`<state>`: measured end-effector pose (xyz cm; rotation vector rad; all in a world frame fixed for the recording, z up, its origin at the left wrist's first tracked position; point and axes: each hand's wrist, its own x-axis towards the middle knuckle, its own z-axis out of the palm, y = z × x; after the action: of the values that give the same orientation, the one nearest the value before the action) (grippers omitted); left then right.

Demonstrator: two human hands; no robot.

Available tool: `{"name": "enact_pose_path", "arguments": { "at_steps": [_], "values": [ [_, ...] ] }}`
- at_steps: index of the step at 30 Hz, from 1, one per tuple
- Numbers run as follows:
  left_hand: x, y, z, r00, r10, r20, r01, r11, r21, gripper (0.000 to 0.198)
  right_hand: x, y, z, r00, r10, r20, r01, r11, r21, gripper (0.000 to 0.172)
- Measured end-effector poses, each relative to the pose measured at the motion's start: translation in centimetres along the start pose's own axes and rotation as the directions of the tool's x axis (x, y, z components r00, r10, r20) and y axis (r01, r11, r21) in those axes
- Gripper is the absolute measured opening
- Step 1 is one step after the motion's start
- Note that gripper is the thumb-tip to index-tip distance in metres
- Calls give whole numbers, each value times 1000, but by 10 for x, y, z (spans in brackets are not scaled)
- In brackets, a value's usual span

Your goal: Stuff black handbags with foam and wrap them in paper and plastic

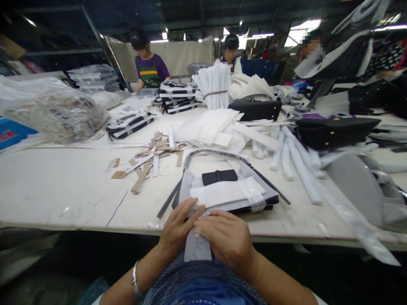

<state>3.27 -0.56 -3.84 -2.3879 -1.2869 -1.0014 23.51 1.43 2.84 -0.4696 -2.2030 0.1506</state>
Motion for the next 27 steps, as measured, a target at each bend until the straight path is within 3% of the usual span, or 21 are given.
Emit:
{"name": "enact_pose_path", "arguments": {
  "at_steps": [6, 13, 17, 20, 23, 27],
  "values": [
    [-7, 4, 5, 988, -35, -151, 30, 999, -34, 25, 22, 21, 7, 999, 43, 5, -43, 997, -68, 32],
    [-9, 3, 2, 987, -75, -143, 51, 986, -162, 31, 36, 45, 27, 957, 289, 37, -282, 950, -131, 23],
    [-8, 9, -7, 986, -131, -102, 108, 973, -205, 41, 39, 51, 33, 883, 448, 138, -413, 883, -223, 9],
    [-4, 14, -11, 975, -209, -70, 190, 958, -213, 34, 44, 52, 33, 797, 557, 234, -472, 816, -332, 12],
    [3, 18, -12, 951, -295, -88, 274, 941, -200, 27, 51, 55, 32, 734, 586, 343, -452, 798, -398, 16],
    [16, 20, -8, 904, -414, -111, 394, 904, -167, 34, 63, 65, 32, 673, 600, 432, -475, 798, -370, 17]
  ]
}}
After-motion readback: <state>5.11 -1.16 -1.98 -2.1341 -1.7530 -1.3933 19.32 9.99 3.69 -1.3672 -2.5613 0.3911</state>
